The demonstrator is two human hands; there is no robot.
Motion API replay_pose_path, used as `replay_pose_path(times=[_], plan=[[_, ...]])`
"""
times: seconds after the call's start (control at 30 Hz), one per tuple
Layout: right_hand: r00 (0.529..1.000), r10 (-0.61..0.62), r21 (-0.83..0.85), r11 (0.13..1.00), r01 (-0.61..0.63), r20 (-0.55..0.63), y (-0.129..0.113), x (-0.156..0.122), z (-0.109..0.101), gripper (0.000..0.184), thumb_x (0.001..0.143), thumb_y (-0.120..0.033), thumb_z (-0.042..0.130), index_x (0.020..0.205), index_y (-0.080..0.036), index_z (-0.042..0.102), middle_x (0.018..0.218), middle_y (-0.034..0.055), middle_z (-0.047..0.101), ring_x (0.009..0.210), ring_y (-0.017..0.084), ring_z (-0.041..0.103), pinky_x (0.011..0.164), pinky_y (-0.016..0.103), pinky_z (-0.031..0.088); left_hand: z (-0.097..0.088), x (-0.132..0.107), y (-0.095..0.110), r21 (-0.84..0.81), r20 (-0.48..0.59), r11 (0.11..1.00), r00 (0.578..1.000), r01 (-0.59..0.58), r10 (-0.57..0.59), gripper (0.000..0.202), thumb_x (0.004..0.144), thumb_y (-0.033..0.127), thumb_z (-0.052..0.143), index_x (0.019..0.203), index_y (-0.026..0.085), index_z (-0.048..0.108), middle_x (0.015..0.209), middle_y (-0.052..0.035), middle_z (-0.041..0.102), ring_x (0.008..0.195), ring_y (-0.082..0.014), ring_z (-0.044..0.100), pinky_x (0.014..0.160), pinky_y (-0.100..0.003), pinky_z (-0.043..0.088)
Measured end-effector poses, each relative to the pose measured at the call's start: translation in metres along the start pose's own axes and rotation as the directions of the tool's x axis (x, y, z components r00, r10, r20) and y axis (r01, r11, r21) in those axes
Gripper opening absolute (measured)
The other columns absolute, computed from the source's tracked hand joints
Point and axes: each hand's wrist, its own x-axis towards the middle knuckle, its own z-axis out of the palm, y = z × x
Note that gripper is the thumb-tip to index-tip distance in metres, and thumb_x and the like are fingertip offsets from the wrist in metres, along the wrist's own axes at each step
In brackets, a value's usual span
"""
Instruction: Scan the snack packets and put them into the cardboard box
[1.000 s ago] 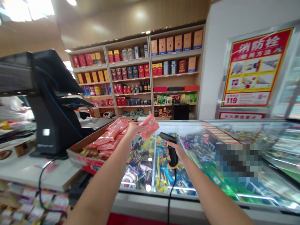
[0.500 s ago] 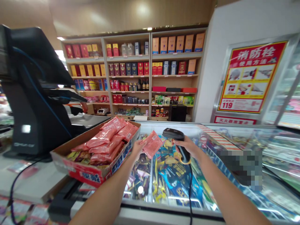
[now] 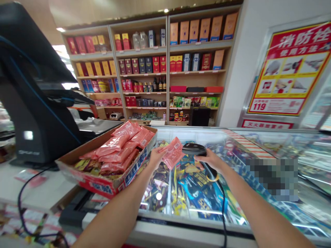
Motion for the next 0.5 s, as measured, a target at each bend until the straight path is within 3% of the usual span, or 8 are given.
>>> replay_pose_path(times=[0.33, 0.5], plan=[[1.000, 0.014, 0.018, 1.000, -0.014, 0.019, -0.0018, 0.0003, 0.0010, 0.026, 0.058, -0.035, 0.080, 0.060, -0.014, 0.064, 0.047, 0.0001, 0.060, 0.033, 0.013, 0.052, 0.036, 0.025, 0.042, -0.0008, -0.0028, 0.0029, 0.005, 0.001, 1.000, 1.000, 0.010, -0.010, 0.043, 0.046, 0.042, 0.086, 0.071, 0.009, 0.071, 0.052, -0.0016, 0.058, 0.042, -0.0102, 0.049, 0.040, -0.021, 0.038], [0.988, 0.073, 0.144, 0.988, -0.053, -0.135, -0.0021, 0.0031, -0.0068, 0.021, 0.065, -0.033, 0.076, 0.064, -0.014, 0.065, 0.055, 0.0027, 0.064, 0.036, 0.013, 0.055, 0.034, 0.024, 0.042, 0.0009, -0.0035, -0.0047, -0.014, -0.033, 0.997, 0.997, 0.070, -0.070, 0.038, 0.052, 0.042, 0.084, 0.065, 0.012, 0.065, 0.048, 0.0007, 0.054, 0.041, -0.0088, 0.048, 0.041, -0.021, 0.040]])
